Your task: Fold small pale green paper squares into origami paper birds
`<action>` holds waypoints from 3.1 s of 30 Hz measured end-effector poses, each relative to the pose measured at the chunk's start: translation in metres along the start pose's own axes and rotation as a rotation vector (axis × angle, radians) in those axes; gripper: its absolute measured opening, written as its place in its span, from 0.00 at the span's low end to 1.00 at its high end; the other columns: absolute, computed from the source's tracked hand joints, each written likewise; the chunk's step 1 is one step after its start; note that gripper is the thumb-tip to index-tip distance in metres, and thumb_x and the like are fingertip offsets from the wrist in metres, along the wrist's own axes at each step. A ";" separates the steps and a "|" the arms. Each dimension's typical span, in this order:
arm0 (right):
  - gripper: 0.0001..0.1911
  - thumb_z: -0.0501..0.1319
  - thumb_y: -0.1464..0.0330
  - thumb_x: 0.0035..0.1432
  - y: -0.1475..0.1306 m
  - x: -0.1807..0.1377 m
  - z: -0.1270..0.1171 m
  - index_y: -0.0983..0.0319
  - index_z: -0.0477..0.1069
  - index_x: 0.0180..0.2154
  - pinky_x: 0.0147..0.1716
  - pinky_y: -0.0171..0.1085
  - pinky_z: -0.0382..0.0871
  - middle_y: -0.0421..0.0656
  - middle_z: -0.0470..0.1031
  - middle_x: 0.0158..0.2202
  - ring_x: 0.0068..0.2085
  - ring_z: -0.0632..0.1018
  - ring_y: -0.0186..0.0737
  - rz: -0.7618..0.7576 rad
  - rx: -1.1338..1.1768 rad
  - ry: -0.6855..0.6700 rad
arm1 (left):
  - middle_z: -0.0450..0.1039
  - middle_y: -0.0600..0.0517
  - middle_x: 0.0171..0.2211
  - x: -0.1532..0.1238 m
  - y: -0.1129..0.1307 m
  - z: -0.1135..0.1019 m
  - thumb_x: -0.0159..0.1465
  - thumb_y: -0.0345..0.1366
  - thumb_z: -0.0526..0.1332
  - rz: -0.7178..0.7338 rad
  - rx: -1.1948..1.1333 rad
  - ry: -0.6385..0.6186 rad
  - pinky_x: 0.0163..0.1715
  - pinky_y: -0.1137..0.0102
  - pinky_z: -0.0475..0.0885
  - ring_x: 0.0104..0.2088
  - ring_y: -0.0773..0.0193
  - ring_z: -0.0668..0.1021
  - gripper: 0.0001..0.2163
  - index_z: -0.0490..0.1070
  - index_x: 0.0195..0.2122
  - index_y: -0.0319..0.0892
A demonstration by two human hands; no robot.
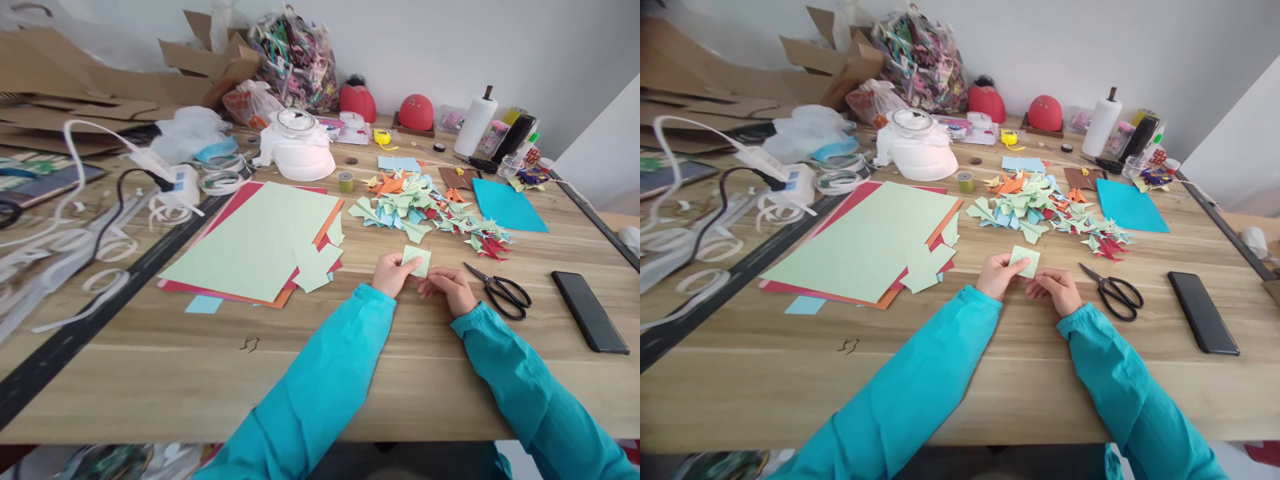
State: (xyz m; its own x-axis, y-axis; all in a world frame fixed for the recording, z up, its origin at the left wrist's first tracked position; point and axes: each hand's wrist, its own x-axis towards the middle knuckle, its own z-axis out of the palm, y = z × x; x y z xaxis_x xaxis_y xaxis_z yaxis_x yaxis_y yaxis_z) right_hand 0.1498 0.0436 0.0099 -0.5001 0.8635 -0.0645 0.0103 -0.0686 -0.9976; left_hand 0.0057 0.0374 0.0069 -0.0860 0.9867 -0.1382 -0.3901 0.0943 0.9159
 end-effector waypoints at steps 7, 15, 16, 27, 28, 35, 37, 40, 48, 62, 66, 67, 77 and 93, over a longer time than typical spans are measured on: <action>0.16 0.61 0.57 0.48 -0.003 0.001 0.005 0.65 0.71 0.23 0.20 0.32 0.64 0.42 0.74 0.20 0.20 0.72 0.32 -0.030 -0.134 0.066 | 0.69 0.52 0.18 -0.004 0.000 0.002 0.44 0.44 0.66 0.058 0.198 -0.028 0.21 0.72 0.66 0.20 0.69 0.69 0.15 0.71 0.21 0.34; 0.17 0.61 0.56 0.48 -0.004 0.000 0.003 0.65 0.69 0.22 0.19 0.32 0.64 0.41 0.73 0.18 0.18 0.71 0.31 -0.043 -0.131 0.048 | 0.64 0.55 0.14 -0.007 0.004 0.001 0.50 0.48 0.61 0.113 0.250 -0.044 0.21 0.74 0.61 0.19 0.70 0.66 0.18 0.67 0.15 0.36; 0.17 0.61 0.56 0.48 -0.004 0.000 0.003 0.65 0.69 0.22 0.19 0.32 0.64 0.41 0.73 0.18 0.18 0.71 0.31 -0.041 -0.131 0.050 | 0.64 0.55 0.14 -0.008 0.005 0.002 0.50 0.48 0.61 0.115 0.243 -0.040 0.21 0.74 0.61 0.19 0.70 0.66 0.18 0.67 0.15 0.37; 0.18 0.62 0.56 0.47 -0.005 0.000 0.003 0.65 0.68 0.21 0.18 0.32 0.63 0.40 0.72 0.17 0.17 0.70 0.31 -0.018 -0.095 0.072 | 0.67 0.52 0.14 -0.008 0.005 0.005 0.52 0.56 0.54 0.086 0.181 0.019 0.22 0.71 0.65 0.19 0.67 0.70 0.24 0.68 0.15 0.37; 0.18 0.62 0.56 0.47 -0.004 0.000 0.002 0.64 0.68 0.21 0.18 0.32 0.63 0.40 0.72 0.17 0.17 0.70 0.31 -0.018 -0.090 0.077 | 0.67 0.51 0.14 -0.007 0.005 0.005 0.53 0.57 0.52 0.082 0.184 0.025 0.21 0.71 0.66 0.19 0.66 0.70 0.26 0.67 0.14 0.37; 0.18 0.61 0.55 0.48 -0.004 0.000 0.004 0.64 0.67 0.21 0.18 0.32 0.64 0.40 0.71 0.17 0.17 0.70 0.31 -0.043 -0.147 0.037 | 0.72 0.51 0.21 -0.010 0.007 0.006 0.42 0.44 0.67 0.103 0.236 -0.041 0.25 0.72 0.66 0.23 0.67 0.71 0.14 0.72 0.22 0.36; 0.18 0.61 0.55 0.48 -0.004 -0.001 0.006 0.64 0.67 0.21 0.19 0.32 0.65 0.40 0.71 0.17 0.17 0.70 0.31 -0.047 -0.177 0.013 | 0.72 0.51 0.22 -0.011 0.007 0.006 0.44 0.42 0.66 0.111 0.238 -0.050 0.27 0.72 0.66 0.24 0.67 0.71 0.13 0.73 0.22 0.35; 0.18 0.61 0.55 0.48 -0.004 -0.002 0.007 0.64 0.66 0.20 0.18 0.32 0.64 0.40 0.70 0.17 0.17 0.70 0.31 -0.047 -0.218 0.005 | 0.70 0.52 0.19 -0.011 0.006 0.005 0.47 0.42 0.64 0.081 0.201 -0.040 0.25 0.73 0.64 0.22 0.68 0.69 0.13 0.71 0.18 0.35; 0.18 0.61 0.56 0.48 -0.001 -0.003 0.007 0.63 0.65 0.20 0.18 0.32 0.63 0.40 0.70 0.17 0.18 0.69 0.31 -0.045 -0.262 -0.012 | 0.70 0.53 0.20 -0.009 0.005 0.005 0.45 0.40 0.65 0.085 0.139 0.032 0.23 0.73 0.63 0.22 0.69 0.69 0.11 0.73 0.20 0.36; 0.18 0.61 0.56 0.48 -0.003 -0.002 0.008 0.63 0.65 0.19 0.19 0.32 0.63 0.40 0.70 0.17 0.18 0.69 0.32 -0.048 -0.260 -0.037 | 0.72 0.53 0.22 -0.005 0.000 0.002 0.47 0.36 0.62 0.147 0.119 0.076 0.27 0.73 0.66 0.28 0.66 0.73 0.07 0.73 0.18 0.38; 0.17 0.61 0.56 0.48 -0.003 -0.002 0.008 0.63 0.66 0.19 0.19 0.32 0.63 0.40 0.70 0.17 0.19 0.69 0.31 -0.043 -0.251 -0.038 | 0.73 0.52 0.24 -0.003 -0.002 0.001 0.47 0.37 0.62 0.116 0.110 0.057 0.27 0.73 0.67 0.28 0.66 0.73 0.07 0.73 0.19 0.38; 0.18 0.61 0.56 0.48 -0.003 -0.002 0.008 0.63 0.66 0.19 0.19 0.32 0.63 0.40 0.70 0.17 0.19 0.69 0.31 -0.040 -0.247 -0.038 | 0.73 0.52 0.24 -0.002 -0.002 0.001 0.47 0.37 0.62 0.114 0.108 0.051 0.27 0.73 0.67 0.28 0.66 0.73 0.07 0.74 0.20 0.38; 0.17 0.62 0.57 0.47 -0.005 -0.002 0.009 0.64 0.67 0.18 0.19 0.32 0.63 0.40 0.70 0.17 0.18 0.69 0.31 -0.018 -0.196 -0.009 | 0.65 0.54 0.14 -0.005 0.003 0.002 0.51 0.49 0.60 0.063 0.075 0.043 0.19 0.73 0.61 0.18 0.70 0.67 0.18 0.71 0.17 0.37; 0.16 0.60 0.58 0.49 -0.001 0.000 0.003 0.64 0.69 0.20 0.19 0.32 0.60 0.38 0.67 0.14 0.19 0.70 0.33 -0.041 -0.094 0.147 | 0.71 0.51 0.23 -0.012 0.008 0.008 0.46 0.41 0.65 0.140 0.137 -0.082 0.21 0.73 0.67 0.23 0.67 0.71 0.11 0.72 0.19 0.36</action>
State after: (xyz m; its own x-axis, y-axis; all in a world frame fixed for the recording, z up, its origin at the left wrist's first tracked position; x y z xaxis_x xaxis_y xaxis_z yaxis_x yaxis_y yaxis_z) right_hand 0.1466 0.0423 0.0110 -0.3702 0.9287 -0.0196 0.0771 0.0097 -0.9970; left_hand 0.0107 0.0278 0.0184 -0.0534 0.9984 0.0204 -0.2509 -0.0332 0.9675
